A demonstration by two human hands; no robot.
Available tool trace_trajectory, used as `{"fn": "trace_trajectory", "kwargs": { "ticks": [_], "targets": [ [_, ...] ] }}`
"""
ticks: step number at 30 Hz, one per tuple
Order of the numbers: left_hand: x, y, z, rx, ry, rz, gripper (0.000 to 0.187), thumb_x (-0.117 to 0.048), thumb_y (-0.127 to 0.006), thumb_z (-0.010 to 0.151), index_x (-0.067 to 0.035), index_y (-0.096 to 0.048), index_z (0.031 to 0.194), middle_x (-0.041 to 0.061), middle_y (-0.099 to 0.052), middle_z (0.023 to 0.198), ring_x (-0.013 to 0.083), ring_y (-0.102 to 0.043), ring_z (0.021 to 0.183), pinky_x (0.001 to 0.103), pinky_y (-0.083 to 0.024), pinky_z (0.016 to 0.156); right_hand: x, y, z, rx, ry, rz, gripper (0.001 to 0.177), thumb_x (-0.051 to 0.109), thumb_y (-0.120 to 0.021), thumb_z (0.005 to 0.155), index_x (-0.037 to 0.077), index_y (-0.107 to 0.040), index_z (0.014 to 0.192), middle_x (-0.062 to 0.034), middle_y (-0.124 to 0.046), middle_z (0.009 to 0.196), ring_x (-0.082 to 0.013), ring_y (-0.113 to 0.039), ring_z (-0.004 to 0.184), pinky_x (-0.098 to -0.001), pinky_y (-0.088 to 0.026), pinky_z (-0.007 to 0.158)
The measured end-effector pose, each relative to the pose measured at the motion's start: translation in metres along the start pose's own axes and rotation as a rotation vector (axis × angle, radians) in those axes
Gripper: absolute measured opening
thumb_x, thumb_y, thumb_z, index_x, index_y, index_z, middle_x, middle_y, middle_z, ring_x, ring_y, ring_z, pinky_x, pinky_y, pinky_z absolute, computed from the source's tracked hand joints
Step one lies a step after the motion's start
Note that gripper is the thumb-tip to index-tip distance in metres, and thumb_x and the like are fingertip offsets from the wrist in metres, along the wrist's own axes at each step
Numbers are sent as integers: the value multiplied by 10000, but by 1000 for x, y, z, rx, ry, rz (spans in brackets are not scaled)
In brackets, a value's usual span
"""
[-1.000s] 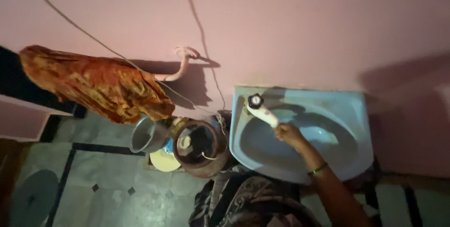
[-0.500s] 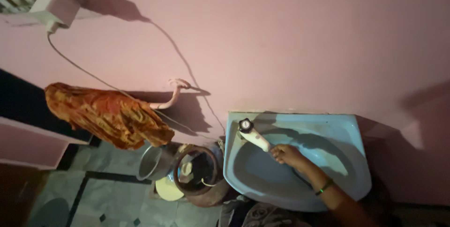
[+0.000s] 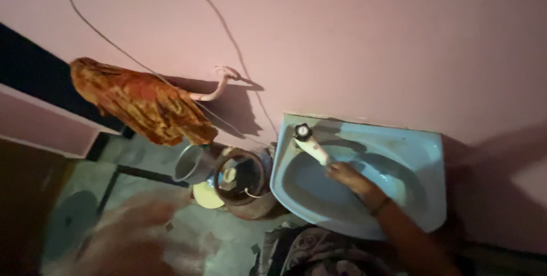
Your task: The person stands at a wall-mounted sink and repeatedly washes their hands under running water. They rub their palms and fingers together, rinse, and continue the cycle for the duration of the clip.
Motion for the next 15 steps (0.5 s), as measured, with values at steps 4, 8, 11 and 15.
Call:
{"fn": "trace_trajectory", "kwargs": {
  "ticks": [4, 8, 11, 15],
  "targets": [
    [153, -123, -11, 55, 588, -665, 223, -129, -641, 953, -61, -660, 1165, 28, -663, 1169, 153, -632, 1151, 304, -489, 1000, -22, 37, -39, 7, -287, -984, 304, 373, -673, 947, 97, -744, 1052, -76, -699, 979, -252, -665, 893, -414, -548, 753],
    [346, -288, -66, 215, 1095, -752, 246, -229, -620, 961, -130, -622, 1186, 39, -656, 1035, 182, -621, 945, 332, -486, 820, -42, 34, -73, 76, -398, -1120, 367, 426, -699, 879, 133, -752, 1094, -116, -740, 998, -320, -713, 930, -472, -567, 801],
    [414, -372, -98, 58, 1061, -1389, 168, -238, -581, 993, -120, -612, 1107, 42, -635, 962, 192, -617, 853, 346, -516, 756, -26, 10, -80, -82, -90, -1158, 577, 141, -558, 905, 20, -484, 1465, -182, -736, 915, -404, -711, 805, -542, -564, 683],
    [446, -397, -84, -294, 1140, -1184, 143, -231, -575, 1061, -99, -593, 1008, 48, -597, 839, 188, -585, 689, 346, -513, 604, -14, 24, -70, -154, -169, -1076, 467, 175, -498, 965, 59, -513, 1417, -186, -721, 990, -384, -707, 857, -526, -561, 735]
  ]
}}
Point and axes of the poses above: each hand's wrist, its own z-axis towards the middle knuckle, its own y-axis out of the back of the hand, x = y × z, the point moved 5 cm from there along z, towards the middle knuckle
